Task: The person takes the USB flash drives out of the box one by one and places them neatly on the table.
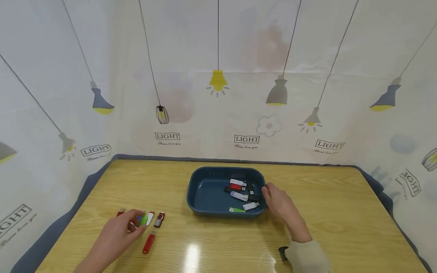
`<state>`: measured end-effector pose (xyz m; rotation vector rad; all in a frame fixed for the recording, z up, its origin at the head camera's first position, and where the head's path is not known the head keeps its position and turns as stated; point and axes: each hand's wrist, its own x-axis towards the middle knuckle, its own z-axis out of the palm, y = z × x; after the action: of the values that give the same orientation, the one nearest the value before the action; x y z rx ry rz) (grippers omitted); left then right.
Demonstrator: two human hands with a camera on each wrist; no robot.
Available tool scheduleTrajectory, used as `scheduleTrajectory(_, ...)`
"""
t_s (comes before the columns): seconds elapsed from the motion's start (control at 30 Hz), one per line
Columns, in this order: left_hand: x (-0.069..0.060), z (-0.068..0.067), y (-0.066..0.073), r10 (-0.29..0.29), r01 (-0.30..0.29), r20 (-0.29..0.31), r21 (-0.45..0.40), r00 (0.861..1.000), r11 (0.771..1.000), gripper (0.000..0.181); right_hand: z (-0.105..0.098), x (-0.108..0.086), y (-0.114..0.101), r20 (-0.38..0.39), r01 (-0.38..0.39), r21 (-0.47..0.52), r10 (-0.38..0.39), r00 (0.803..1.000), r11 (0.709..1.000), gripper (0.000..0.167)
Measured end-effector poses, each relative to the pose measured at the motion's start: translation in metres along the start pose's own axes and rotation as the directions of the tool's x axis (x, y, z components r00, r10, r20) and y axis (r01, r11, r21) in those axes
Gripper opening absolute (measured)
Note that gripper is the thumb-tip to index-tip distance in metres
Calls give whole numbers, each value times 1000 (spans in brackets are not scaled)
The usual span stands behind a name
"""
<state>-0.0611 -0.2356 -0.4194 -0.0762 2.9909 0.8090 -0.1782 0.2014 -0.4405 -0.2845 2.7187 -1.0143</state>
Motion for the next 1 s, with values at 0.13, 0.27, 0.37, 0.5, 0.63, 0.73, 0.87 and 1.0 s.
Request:
scheduleTrajectory(0.13, -2, 10, -12, -48, 46, 72, 34, 996, 998, 26, -1, -2, 2, -5, -14, 0, 14, 1000, 1000, 27)
scheduleTrajectory(0.27, 0, 20, -18, -88, 79, 121, 79, 989, 994, 23, -2, -2, 4, -11, -16, 2, 16, 1000, 1000, 27)
scheduleTrajectory(0.37, 1, 25, -20, -121, 106, 139, 108, 983, 989, 24, -1, 0, 5, -18, -18, 2, 18, 1000, 1000, 27)
scheduleTrajectory(0.5, 0, 27, -23, -132, 113, 130, 141, 983, 984, 25, 1, 3, 2, -16, -12, 2, 12, 1000, 1000, 28)
scheduleTrajectory(0.63, -1, 29, -26, -114, 95, 110, 170, 987, 981, 28, 3, 2, -1, -8, -1, 16, 1, 1000, 1000, 28)
scheduleTrajectory(0.73, -1, 30, -27, -98, 81, 92, 174, 991, 981, 32, 3, 1, -1, -8, 4, 29, -3, 1000, 1000, 27)
scheduleTrajectory(0.87, 0, 28, -27, -99, 82, 85, 187, 991, 979, 38, 2, 0, 0, -12, 13, 33, -12, 1000, 999, 26)
scheduleTrajectory(1.0, 2, 19, -23, -110, 86, 92, 230, 990, 969, 42, 1, -1, 1, -12, 11, 35, -10, 1000, 999, 26)
